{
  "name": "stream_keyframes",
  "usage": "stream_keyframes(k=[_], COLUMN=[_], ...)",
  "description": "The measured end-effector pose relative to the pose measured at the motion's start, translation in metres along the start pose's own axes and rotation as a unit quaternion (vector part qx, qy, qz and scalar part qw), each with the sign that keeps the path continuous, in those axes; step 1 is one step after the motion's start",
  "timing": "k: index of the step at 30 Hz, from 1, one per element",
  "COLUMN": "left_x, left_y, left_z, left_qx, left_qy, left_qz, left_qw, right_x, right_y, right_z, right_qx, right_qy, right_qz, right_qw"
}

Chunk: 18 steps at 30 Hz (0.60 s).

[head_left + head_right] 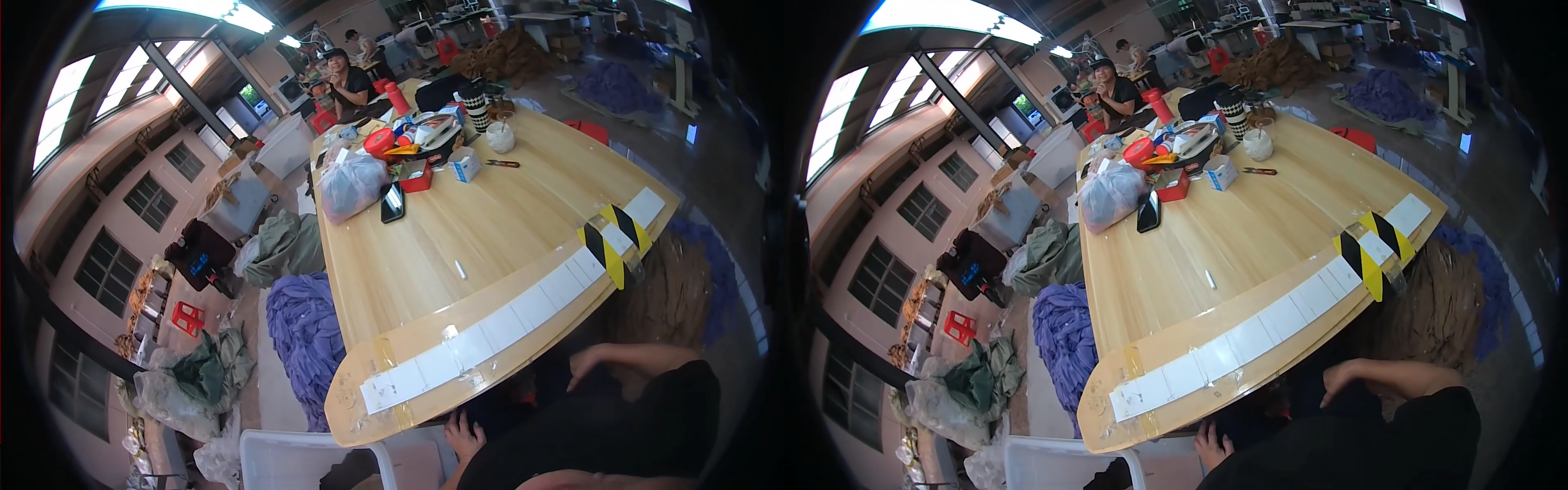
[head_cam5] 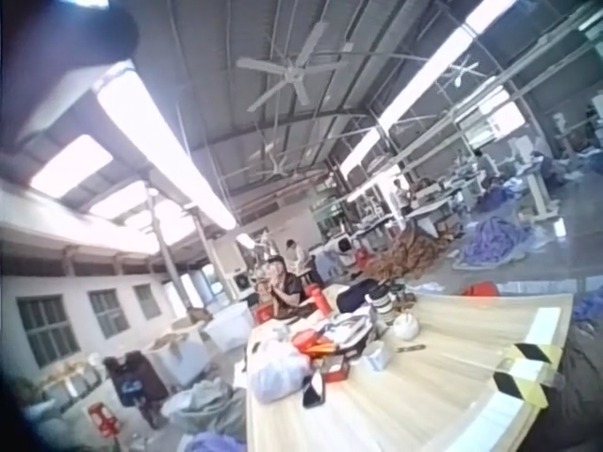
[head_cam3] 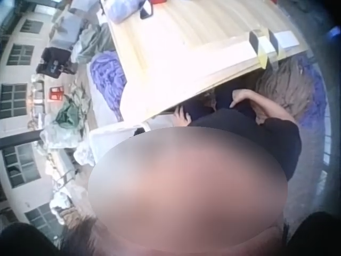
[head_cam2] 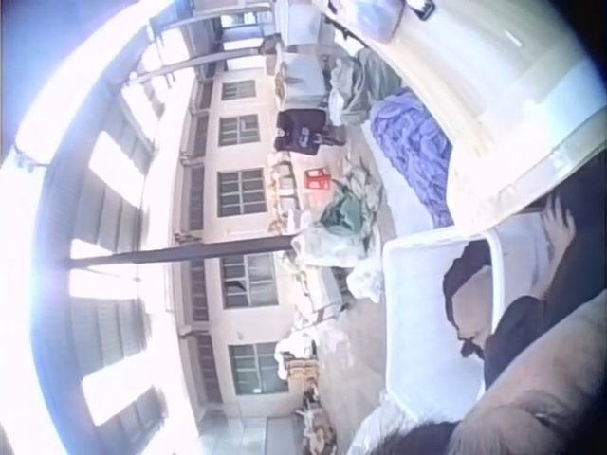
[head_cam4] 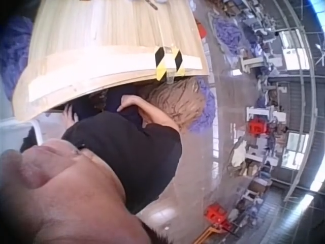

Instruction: Marking specific measurement points on a brown knitted garment using a white marker and a template guide.

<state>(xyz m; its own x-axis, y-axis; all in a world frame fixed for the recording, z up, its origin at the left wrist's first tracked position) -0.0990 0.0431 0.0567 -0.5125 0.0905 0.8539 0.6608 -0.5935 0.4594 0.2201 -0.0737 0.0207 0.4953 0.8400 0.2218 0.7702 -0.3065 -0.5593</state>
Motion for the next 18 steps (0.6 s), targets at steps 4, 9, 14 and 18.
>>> stream_keyframes(k=[4,9,14,18], left_x=[0.0,0.004,0.005,0.012], left_y=[0.002,0.009,0.005,-0.002], left_z=[0.002,0.0,-0.008,-0.022], left_qx=[-0.006,0.008,-0.025,-0.079], left_qy=[0.001,-0.002,-0.006,-0.029], left_qz=[-0.005,-0.017,0.0,-0.01], left_qw=[1.0,1.0,1.0,0.996], right_x=[0.0,0.001,-0.007,-0.009], right_y=[0.001,-0.004,0.0,-0.001], right_z=[-0.001,-0.008,-0.002,-0.001], right_qx=[0.028,0.017,0.013,-0.005], right_qy=[0.004,0.006,0.033,0.058], right_qz=[-0.001,0.011,-0.002,-0.033], right_qw=[1.0,1.0,0.999,0.998])
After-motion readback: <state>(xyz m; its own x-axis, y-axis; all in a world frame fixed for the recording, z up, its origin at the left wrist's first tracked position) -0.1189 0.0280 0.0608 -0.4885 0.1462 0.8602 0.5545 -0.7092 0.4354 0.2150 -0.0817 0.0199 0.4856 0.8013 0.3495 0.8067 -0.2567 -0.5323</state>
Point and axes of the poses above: each hand's wrist, its own z-axis towards the middle knuckle, its own x-axis out of the back of the hand, y = z × x, the point moved 5 cm from there along z, towards the middle knuckle, and after that the axes turned 8 degrees about -y, right-handed, at the moved point
